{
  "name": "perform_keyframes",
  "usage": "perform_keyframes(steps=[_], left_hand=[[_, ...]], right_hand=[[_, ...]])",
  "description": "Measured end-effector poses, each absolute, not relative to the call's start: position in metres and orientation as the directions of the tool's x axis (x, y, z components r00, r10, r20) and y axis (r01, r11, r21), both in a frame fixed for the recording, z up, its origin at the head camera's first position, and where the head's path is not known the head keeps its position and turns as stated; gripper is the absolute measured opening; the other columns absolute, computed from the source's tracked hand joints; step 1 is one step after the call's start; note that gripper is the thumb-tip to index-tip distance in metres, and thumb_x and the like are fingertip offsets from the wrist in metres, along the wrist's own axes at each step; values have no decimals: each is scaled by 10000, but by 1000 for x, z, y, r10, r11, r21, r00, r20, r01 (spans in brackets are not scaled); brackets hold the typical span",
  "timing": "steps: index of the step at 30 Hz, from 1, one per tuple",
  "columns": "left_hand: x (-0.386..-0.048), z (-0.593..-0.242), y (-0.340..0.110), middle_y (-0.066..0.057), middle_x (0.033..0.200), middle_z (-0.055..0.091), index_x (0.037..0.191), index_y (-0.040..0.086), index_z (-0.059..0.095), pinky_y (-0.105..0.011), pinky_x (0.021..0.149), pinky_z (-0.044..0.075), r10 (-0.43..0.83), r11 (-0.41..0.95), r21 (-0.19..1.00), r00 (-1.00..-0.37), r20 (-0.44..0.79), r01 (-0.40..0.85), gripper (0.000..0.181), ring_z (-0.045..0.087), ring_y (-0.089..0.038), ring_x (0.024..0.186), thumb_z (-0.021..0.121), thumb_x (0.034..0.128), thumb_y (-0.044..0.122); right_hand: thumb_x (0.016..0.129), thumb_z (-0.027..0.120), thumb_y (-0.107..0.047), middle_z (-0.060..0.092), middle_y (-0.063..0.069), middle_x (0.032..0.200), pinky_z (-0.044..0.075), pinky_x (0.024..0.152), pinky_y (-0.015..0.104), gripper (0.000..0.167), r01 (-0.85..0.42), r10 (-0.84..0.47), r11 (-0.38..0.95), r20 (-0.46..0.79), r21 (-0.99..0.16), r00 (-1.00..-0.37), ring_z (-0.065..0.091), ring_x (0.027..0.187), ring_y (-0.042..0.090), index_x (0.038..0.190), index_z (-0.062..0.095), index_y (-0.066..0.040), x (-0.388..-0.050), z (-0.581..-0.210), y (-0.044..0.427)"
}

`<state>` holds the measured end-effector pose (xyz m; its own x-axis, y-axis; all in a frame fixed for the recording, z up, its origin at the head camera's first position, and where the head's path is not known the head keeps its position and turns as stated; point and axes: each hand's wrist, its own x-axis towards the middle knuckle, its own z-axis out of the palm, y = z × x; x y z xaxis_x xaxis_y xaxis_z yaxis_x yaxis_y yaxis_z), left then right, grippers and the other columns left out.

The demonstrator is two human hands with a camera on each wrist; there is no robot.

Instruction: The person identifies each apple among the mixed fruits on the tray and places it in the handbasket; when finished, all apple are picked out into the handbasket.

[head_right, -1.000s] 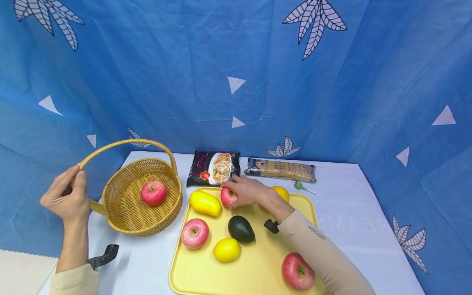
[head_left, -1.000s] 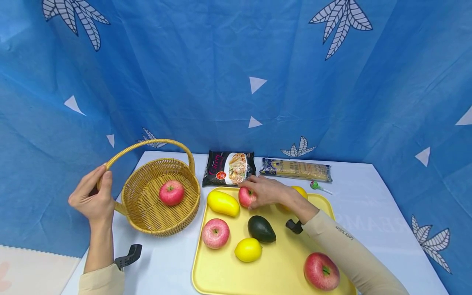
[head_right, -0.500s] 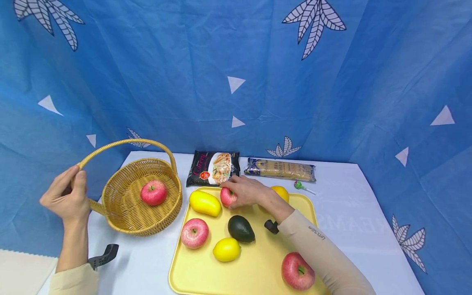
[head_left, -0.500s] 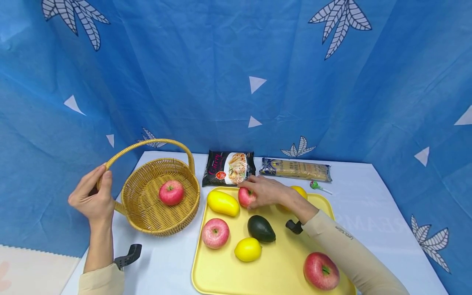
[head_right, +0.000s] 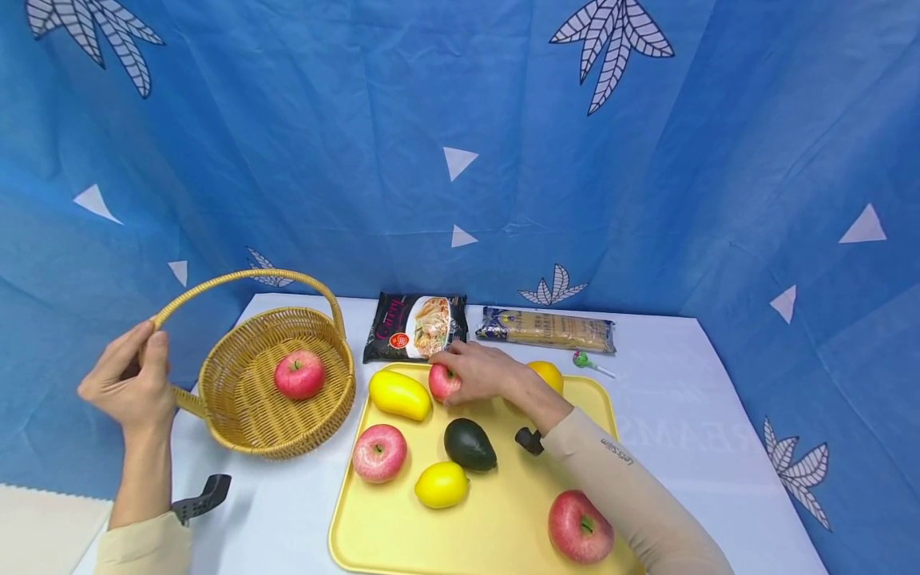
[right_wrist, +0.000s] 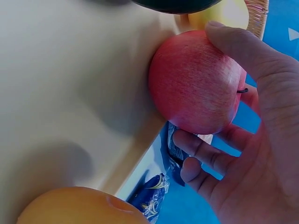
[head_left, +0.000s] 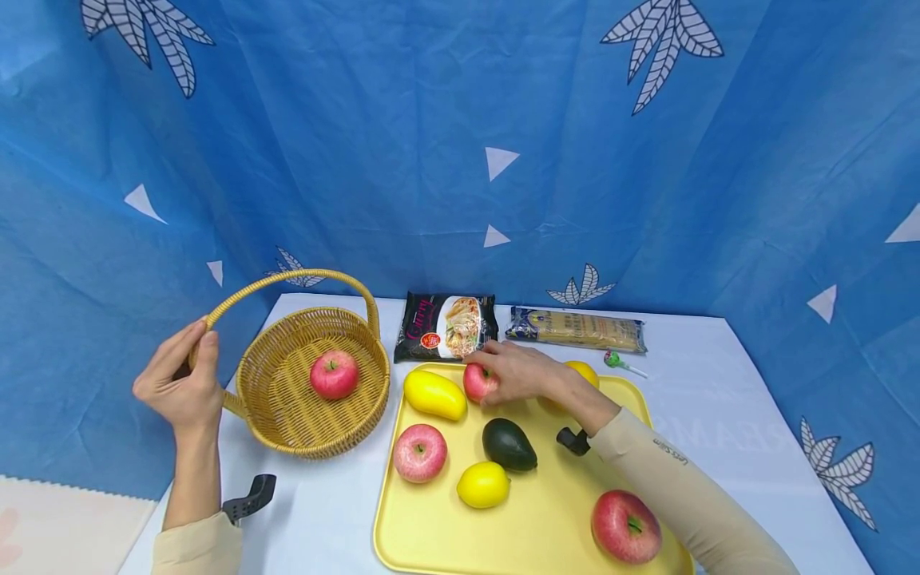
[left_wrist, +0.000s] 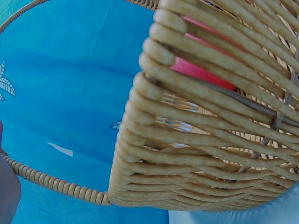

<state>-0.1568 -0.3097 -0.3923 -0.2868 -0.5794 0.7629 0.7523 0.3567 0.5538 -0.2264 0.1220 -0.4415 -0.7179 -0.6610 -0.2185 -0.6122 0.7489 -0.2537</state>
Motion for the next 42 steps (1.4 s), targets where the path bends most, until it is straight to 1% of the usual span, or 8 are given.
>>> perform_keyframes(steps=[5,12,19,28,33,42], left_hand=[[-157,-392,-310,-223,943,755,905,-174,729,-153,758,575,-580,351,550,-285,763,757,190,748,-134,835,795,757,-74],[-157,-392,-310,-223,941,755,903,-172,729,-153,760,576,-578,357,548,-282,766,756,195,749,-133,838,800,758,-62],[-157,-392,-311,-226,937,754,899,-180,725,-154,757,578,-584,351,545,-277,763,761,200,750,-138,840,801,750,-70],[-157,-392,-310,-232,946,752,908,-170,731,-144,754,572,-577,365,553,-284,766,749,196,748,-125,844,801,758,-67],[-156,-392,-310,-227,949,754,913,-165,734,-141,754,571,-574,371,557,-288,767,743,190,747,-121,845,798,762,-69],[-156,-393,-310,-215,953,757,918,-159,737,-139,763,569,-574,381,565,-292,765,732,193,745,-113,850,801,767,-56]], right_hand=[[792,775,-543,530,28,1297,536,832,337,767,-608,-657,752,-222,-255,-720,535,1053,184,1472,495,-329,-227,-441,122],[791,772,-536,521,50,1350,546,880,371,774,-588,-647,760,-234,-278,-726,543,1089,200,1480,487,-326,-227,-441,122],[780,766,-550,543,14,1275,536,813,309,747,-598,-651,755,-197,-268,-733,548,1018,157,1450,516,-334,-227,-440,122],[772,754,-562,550,-15,1205,527,779,301,730,-607,-654,751,-165,-261,-738,545,982,151,1428,541,-325,-225,-437,122],[766,747,-569,535,-28,1142,515,730,284,726,-620,-662,742,-135,-256,-737,536,944,148,1421,544,-330,-223,-436,122],[762,730,-600,518,-45,1137,494,696,270,716,-645,-676,722,-61,-252,-734,520,914,135,1412,542,-366,-223,-433,120]])
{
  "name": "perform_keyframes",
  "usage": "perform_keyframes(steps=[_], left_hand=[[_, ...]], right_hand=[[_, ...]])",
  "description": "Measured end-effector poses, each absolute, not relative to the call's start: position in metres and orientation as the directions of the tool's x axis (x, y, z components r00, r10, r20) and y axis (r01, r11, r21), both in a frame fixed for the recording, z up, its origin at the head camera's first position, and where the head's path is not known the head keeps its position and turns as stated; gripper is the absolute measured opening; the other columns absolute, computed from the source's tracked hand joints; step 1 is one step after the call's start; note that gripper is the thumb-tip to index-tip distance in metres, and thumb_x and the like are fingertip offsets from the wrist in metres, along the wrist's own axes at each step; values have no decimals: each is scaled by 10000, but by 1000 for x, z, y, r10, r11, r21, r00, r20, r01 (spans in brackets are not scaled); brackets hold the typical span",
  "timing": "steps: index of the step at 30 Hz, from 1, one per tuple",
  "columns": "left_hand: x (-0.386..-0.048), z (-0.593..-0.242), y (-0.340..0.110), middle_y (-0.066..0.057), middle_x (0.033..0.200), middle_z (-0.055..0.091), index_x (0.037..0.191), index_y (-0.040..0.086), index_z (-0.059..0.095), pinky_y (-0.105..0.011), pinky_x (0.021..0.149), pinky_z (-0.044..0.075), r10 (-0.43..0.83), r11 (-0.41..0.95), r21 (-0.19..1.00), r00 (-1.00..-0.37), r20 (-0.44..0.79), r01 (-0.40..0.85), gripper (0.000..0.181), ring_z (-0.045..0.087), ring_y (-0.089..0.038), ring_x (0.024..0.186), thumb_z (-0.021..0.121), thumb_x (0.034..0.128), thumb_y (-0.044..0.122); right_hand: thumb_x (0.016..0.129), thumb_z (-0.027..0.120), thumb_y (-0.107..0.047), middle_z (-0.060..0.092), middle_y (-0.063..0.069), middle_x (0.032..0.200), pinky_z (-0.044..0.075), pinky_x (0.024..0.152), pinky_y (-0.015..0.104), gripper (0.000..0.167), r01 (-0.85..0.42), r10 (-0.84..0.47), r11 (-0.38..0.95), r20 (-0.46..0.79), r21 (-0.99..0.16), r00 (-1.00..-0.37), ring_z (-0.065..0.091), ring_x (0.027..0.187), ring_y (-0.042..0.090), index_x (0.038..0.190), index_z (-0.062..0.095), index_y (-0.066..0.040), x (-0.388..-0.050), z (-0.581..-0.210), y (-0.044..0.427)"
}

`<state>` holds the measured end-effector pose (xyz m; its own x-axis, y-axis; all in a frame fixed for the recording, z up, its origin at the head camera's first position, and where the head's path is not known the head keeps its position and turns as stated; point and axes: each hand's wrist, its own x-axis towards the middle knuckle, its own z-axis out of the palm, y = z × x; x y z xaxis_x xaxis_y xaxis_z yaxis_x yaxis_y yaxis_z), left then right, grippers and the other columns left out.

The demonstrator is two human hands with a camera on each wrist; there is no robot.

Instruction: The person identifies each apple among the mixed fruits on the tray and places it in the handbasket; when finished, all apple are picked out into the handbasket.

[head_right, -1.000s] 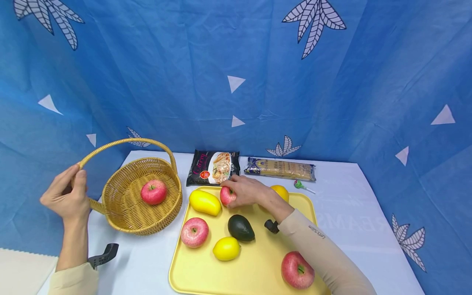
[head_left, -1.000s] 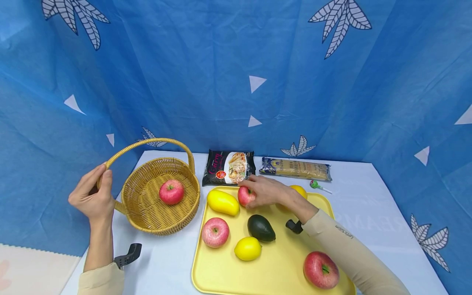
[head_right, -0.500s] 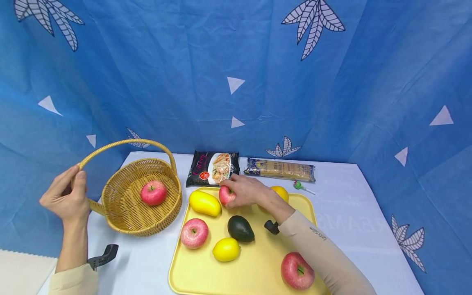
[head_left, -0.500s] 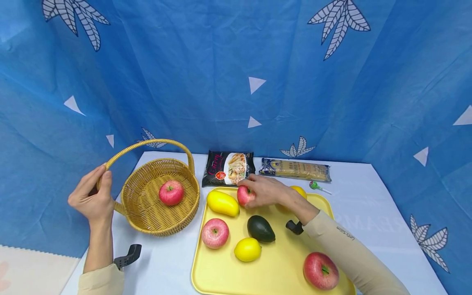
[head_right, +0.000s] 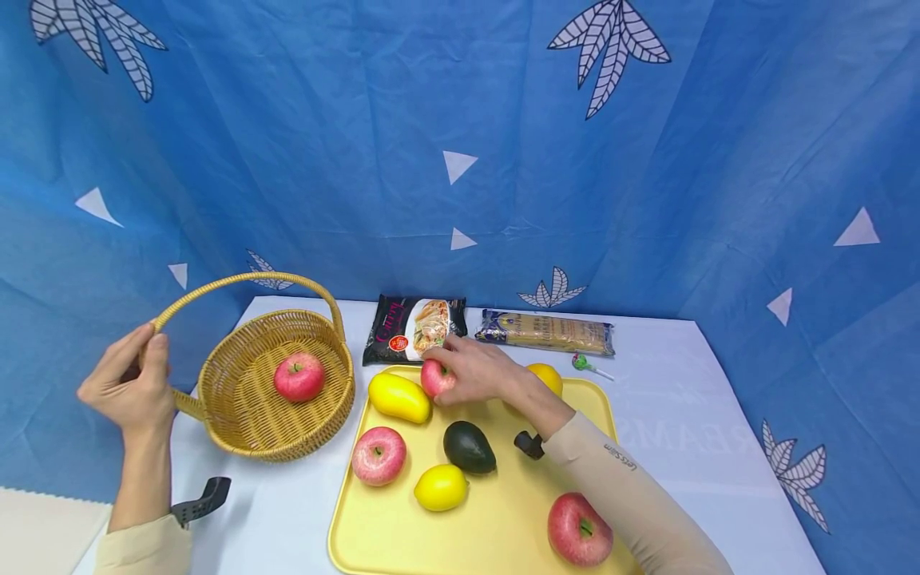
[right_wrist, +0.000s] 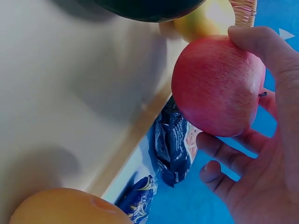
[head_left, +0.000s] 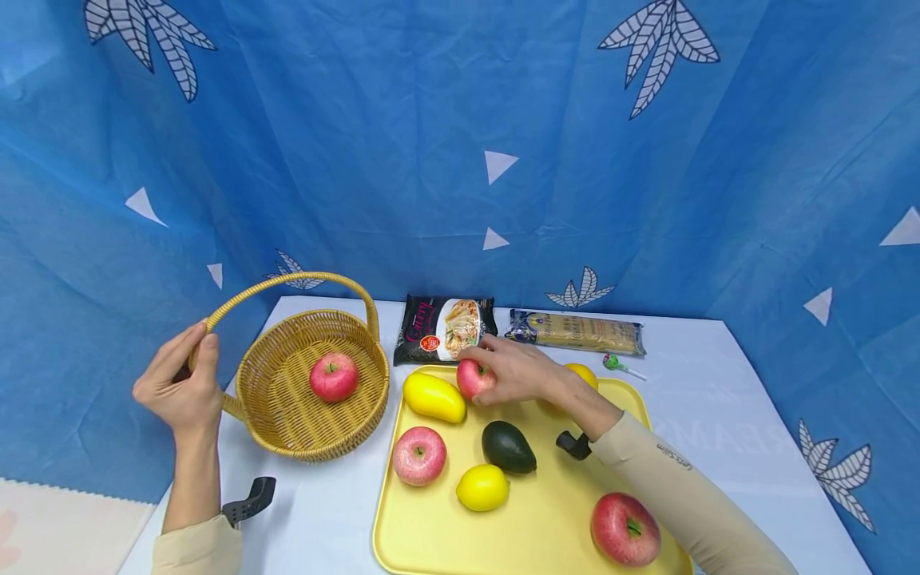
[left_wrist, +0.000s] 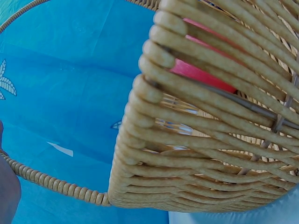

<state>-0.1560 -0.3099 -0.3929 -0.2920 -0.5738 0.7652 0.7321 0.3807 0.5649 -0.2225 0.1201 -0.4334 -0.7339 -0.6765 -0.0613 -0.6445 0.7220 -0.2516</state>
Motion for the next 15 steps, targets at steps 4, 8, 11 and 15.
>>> perform_keyframes(steps=[4,8,11,15], left_hand=[[-156,-393,-310,-216,951,757,918,-160,737,-138,757,568,-576,376,563,-290,764,736,196,745,-115,846,802,765,-56],[-156,-394,-311,-218,949,756,914,-163,735,-142,761,571,-576,374,558,-286,766,741,192,747,-122,853,801,765,-61],[-156,-393,-310,-218,948,756,912,-163,736,-144,764,572,-576,375,558,-286,766,740,190,747,-124,855,801,765,-62],[-156,-393,-310,-211,950,758,914,-162,735,-142,763,570,-576,374,562,-290,764,738,194,746,-121,854,803,765,-58]], right_hand=[[756,728,-610,520,-42,1168,491,695,263,708,-657,-682,715,-35,-240,-730,522,926,132,1400,547,-376,-222,-433,119],[753,727,-609,529,-38,1193,494,693,255,696,-665,-686,710,-12,-229,-728,529,936,130,1389,551,-388,-222,-432,118],[752,727,-609,533,-38,1199,497,696,254,692,-668,-687,709,-6,-227,-727,534,940,130,1385,552,-392,-222,-431,118],[753,722,-608,529,-33,1195,491,685,255,698,-674,-692,705,-6,-223,-722,533,922,131,1390,555,-380,-222,-431,117]])
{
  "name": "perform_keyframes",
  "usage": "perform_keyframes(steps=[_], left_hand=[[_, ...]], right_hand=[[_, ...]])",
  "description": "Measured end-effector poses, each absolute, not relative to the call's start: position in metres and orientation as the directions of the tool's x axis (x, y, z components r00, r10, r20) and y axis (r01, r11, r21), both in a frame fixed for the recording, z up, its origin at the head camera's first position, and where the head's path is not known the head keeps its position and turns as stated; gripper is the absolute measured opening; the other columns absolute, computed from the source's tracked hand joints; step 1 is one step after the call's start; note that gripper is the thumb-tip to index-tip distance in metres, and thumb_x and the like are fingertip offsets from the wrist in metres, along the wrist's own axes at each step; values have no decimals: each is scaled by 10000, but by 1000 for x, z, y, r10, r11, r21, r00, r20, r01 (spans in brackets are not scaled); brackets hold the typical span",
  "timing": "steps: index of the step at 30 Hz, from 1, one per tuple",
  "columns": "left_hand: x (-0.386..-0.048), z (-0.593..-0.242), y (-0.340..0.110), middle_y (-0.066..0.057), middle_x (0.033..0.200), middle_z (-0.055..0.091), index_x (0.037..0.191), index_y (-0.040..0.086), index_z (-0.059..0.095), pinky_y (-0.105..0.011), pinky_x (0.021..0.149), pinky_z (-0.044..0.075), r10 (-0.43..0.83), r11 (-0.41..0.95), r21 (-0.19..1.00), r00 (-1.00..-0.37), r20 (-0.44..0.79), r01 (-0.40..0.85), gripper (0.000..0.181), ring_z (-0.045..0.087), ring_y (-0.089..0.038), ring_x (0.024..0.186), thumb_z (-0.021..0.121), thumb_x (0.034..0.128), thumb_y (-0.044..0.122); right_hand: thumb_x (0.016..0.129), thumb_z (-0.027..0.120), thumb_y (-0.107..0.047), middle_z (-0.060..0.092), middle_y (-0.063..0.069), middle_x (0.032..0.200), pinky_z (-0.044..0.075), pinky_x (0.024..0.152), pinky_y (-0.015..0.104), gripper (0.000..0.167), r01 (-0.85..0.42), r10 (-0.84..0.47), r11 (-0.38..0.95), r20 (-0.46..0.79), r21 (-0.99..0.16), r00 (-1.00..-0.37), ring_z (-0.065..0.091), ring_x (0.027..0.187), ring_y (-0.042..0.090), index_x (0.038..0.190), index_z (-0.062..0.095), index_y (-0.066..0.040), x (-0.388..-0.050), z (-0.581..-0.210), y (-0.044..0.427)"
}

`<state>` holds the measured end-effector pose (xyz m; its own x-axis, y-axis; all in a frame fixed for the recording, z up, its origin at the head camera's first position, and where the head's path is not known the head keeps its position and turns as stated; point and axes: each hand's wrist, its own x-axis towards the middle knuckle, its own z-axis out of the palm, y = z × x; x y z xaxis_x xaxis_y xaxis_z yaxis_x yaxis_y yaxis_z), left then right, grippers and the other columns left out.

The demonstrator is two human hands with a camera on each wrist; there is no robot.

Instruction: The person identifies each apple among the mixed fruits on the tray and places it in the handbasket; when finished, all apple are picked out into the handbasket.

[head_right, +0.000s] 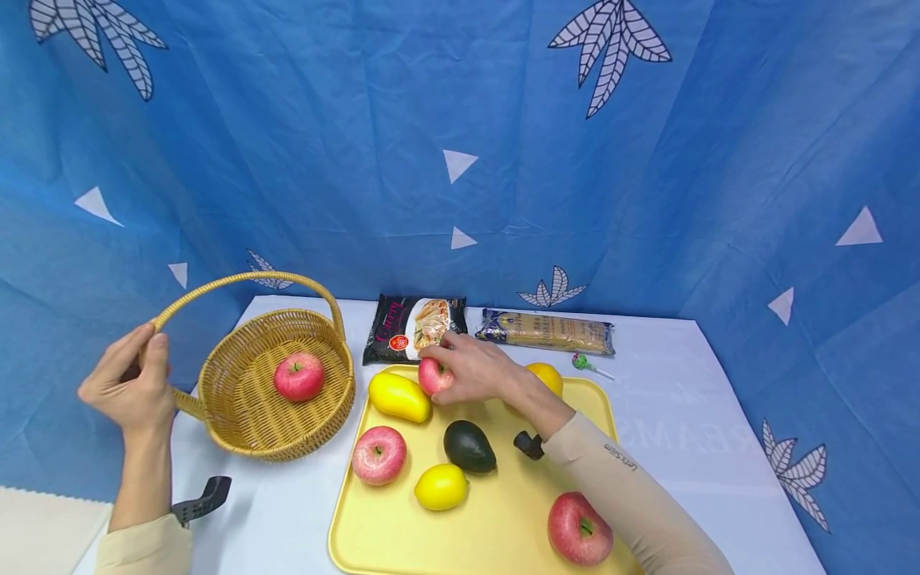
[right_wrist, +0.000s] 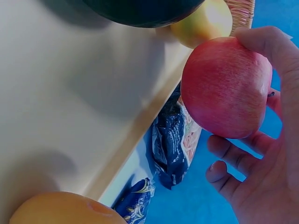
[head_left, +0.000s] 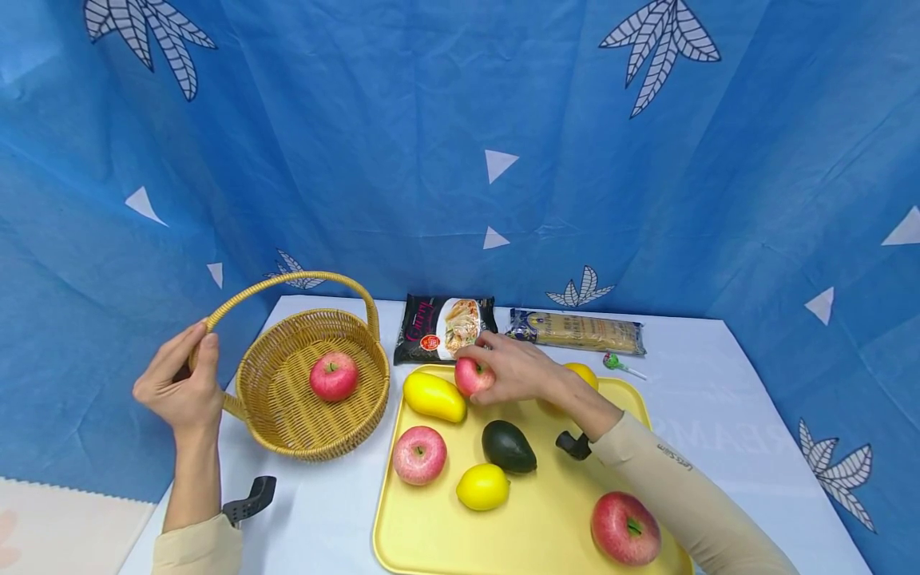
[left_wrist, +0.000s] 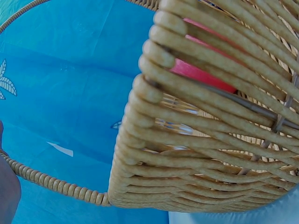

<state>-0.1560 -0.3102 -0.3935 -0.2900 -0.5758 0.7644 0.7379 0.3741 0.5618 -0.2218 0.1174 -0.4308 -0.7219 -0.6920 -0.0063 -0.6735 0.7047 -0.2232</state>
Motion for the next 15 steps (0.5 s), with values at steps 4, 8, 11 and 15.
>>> perform_keyframes(steps=[4,8,11,15], left_hand=[[-156,-393,-310,-217,950,756,912,-166,734,-145,762,572,-577,369,559,-289,764,743,197,747,-125,852,803,763,-58],[-157,-393,-311,-225,947,754,907,-172,730,-150,761,575,-577,363,552,-284,766,751,197,748,-132,849,803,760,-62],[-158,-393,-311,-222,944,755,905,-176,727,-155,766,578,-578,360,551,-283,765,753,199,750,-135,850,802,758,-65],[-157,-393,-311,-219,944,756,905,-180,724,-162,773,581,-581,352,554,-288,761,755,198,751,-139,851,799,756,-73]], right_hand=[[752,723,-601,525,-31,1190,482,664,254,695,-676,-696,699,-3,-235,-718,524,907,131,1387,565,-365,-221,-430,117],[746,728,-597,527,-32,1199,482,663,251,685,-675,-695,694,11,-249,-719,523,913,128,1373,569,-374,-220,-430,115],[740,716,-609,517,-36,1205,479,656,239,680,-680,-696,693,24,-240,-718,523,910,122,1365,563,-392,-219,-429,114],[737,708,-613,510,-40,1212,474,631,226,683,-688,-700,686,43,-236,-713,526,906,119,1364,565,-384,-219,-428,112]])
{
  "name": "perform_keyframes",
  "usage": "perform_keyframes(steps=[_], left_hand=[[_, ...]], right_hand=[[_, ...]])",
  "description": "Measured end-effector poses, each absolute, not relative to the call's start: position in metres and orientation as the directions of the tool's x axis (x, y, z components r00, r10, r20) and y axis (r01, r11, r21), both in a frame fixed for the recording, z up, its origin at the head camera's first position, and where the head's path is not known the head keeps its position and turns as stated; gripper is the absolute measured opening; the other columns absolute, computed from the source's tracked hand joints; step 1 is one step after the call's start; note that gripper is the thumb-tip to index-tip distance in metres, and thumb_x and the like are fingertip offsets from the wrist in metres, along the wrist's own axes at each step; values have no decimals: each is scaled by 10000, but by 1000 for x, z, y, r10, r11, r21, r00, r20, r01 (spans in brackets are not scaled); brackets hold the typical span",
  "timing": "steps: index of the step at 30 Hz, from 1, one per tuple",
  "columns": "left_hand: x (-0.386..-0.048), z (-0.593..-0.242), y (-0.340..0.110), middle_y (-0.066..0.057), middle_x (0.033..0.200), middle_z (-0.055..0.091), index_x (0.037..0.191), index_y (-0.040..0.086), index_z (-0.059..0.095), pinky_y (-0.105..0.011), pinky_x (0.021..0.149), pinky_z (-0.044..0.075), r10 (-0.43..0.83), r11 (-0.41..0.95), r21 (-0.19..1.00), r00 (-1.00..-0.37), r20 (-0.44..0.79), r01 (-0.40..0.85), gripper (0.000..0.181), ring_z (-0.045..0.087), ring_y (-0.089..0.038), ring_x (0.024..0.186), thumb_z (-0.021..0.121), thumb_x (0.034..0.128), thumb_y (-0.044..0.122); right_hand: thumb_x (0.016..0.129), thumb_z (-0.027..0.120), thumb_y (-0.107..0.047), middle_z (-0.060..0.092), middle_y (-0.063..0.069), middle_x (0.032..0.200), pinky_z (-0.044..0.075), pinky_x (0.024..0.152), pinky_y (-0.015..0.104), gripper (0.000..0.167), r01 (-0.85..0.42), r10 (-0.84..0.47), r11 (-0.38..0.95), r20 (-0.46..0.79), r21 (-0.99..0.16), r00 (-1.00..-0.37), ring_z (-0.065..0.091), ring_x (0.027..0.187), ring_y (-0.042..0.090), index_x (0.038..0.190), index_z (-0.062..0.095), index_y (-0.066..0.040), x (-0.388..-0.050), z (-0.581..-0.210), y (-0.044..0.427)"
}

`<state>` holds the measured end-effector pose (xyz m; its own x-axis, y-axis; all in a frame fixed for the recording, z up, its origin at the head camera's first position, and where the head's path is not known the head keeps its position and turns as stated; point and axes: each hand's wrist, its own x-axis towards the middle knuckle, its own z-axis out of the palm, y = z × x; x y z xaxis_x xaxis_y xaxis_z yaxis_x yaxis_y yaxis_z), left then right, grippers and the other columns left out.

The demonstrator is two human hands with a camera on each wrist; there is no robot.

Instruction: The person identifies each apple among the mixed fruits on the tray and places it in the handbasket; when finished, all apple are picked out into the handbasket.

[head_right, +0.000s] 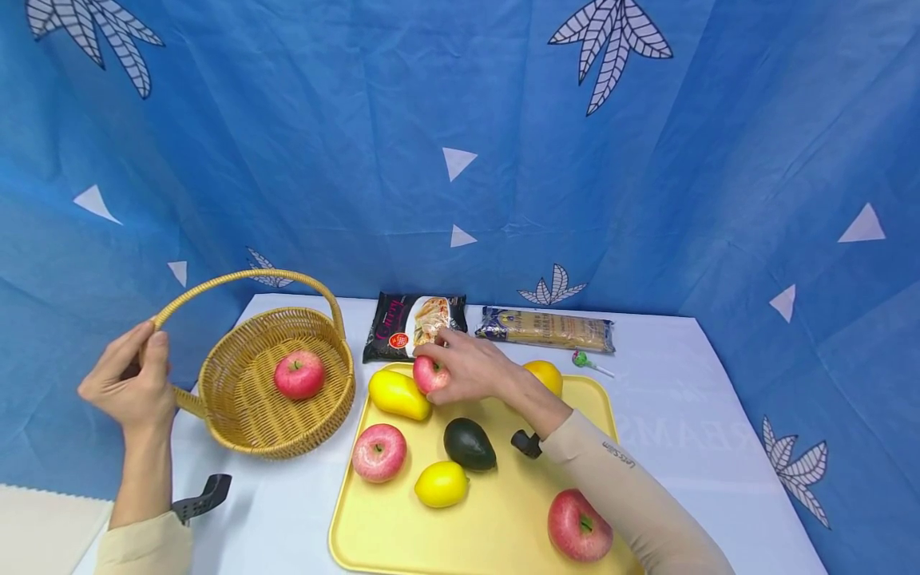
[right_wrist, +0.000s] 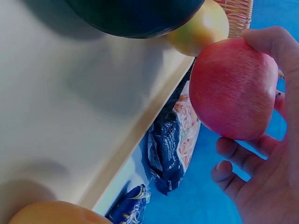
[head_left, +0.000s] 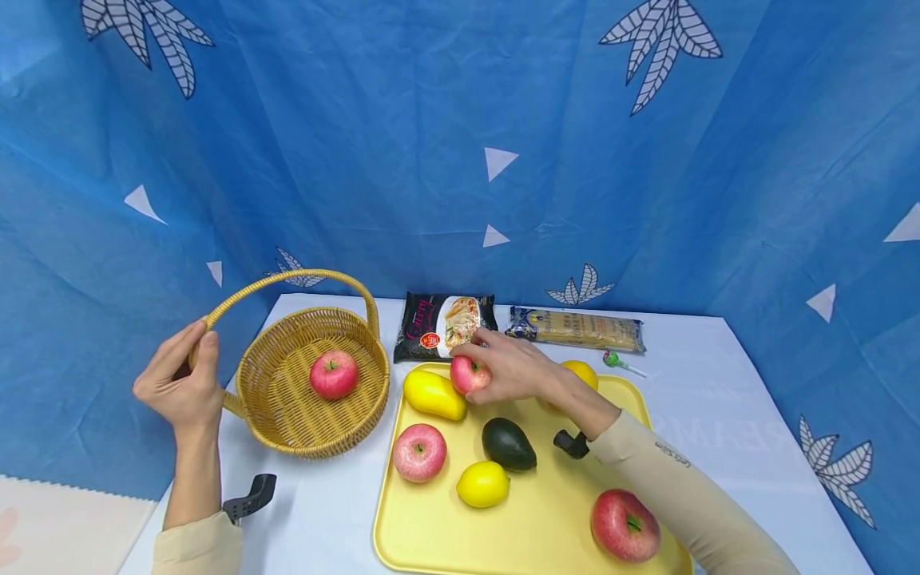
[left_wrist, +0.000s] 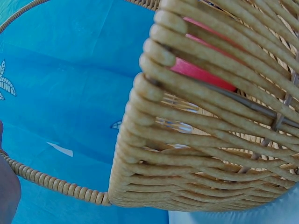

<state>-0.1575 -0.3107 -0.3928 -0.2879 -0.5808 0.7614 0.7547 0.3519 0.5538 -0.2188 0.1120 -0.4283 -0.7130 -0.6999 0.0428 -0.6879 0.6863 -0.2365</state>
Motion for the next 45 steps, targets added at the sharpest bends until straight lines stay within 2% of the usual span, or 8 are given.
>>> perform_keyframes(steps=[18,26,35,45], left_hand=[[-157,-393,-310,-222,954,755,918,-169,730,-159,782,578,-577,361,562,-295,762,744,201,749,-132,860,801,766,-58],[-156,-391,-309,-212,960,757,928,-161,734,-152,784,574,-575,371,570,-300,761,733,204,748,-124,865,805,772,-51],[-156,-390,-309,-206,958,760,931,-158,737,-145,772,572,-576,367,577,-309,757,730,196,745,-120,849,798,773,-61],[-156,-389,-309,-208,955,759,927,-160,736,-145,768,573,-581,369,578,-305,755,728,199,747,-122,850,800,766,-63]], right_hand=[[749,705,-607,513,-28,1278,510,709,241,714,-688,-699,683,54,-243,-713,536,987,132,1406,547,-375,-218,-422,110],[750,709,-593,529,-35,1233,493,663,217,701,-706,-714,658,82,-261,-695,532,938,112,1391,569,-347,-217,-418,108],[739,724,-577,522,-70,1220,481,623,196,683,-703,-711,654,90,-279,-697,532,897,79,1374,552,-392,-216,-415,104],[751,715,-590,516,-56,1229,493,645,218,688,-707,-724,642,71,-296,-686,531,932,107,1386,547,-388,-214,-408,98]])
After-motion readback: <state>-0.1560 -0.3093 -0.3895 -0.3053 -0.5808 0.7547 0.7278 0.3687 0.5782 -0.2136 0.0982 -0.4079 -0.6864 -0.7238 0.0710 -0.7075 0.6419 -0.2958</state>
